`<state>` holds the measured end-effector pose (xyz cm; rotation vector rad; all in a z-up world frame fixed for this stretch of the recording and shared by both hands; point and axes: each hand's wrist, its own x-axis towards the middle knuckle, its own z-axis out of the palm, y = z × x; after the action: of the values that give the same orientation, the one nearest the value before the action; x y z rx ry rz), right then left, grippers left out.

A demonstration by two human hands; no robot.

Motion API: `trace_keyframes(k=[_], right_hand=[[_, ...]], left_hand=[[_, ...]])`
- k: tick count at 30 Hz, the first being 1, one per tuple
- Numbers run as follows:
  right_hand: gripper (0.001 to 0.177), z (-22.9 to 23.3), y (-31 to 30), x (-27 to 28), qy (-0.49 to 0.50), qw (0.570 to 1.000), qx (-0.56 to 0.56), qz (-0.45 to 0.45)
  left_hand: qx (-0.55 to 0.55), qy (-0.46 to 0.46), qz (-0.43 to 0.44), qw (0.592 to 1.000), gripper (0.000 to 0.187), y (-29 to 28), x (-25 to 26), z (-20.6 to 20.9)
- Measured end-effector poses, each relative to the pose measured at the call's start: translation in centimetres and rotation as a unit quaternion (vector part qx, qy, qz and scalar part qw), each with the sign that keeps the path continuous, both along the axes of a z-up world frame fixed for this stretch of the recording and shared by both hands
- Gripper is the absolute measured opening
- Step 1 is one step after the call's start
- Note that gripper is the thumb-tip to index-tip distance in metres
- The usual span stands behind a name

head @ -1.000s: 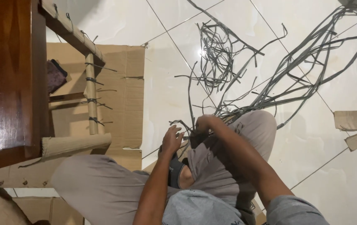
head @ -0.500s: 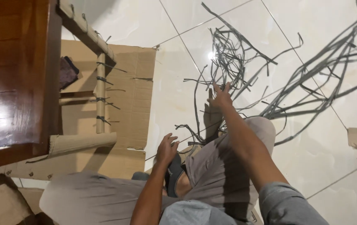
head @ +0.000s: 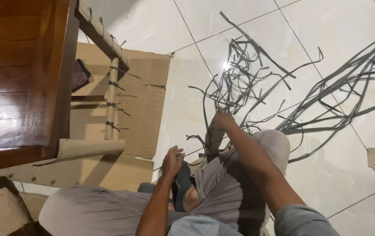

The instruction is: Wrapping the legs of a wooden chair with protective material and securing it with plastic ties.

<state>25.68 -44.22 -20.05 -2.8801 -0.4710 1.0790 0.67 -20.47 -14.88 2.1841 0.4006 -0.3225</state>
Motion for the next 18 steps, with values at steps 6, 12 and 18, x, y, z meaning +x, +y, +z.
trace_keyframes(k=[6, 12, 18], right_hand=[[0.046, 8.4, 3.3, -5.3, 0.161, 0.977, 0.003, 0.143], [0.037, 12.4, 4.2, -3.0, 0.069, 0.994, 0.082, 0.024], [0.06, 8.9, 3.7, 2.3, -0.043, 0.98, 0.156, -0.119]], left_hand=[[-0.028, 0.001, 0.002, 1.0, 0.03, -0.8, 0.7, -0.7], [-0.016, -0.019, -0.007, 1.0, 0.028, -0.8, 0.8, 0.2], [-0.023, 0.013, 0.002, 1.0, 0.031, -0.1, 0.2, 2.0]])
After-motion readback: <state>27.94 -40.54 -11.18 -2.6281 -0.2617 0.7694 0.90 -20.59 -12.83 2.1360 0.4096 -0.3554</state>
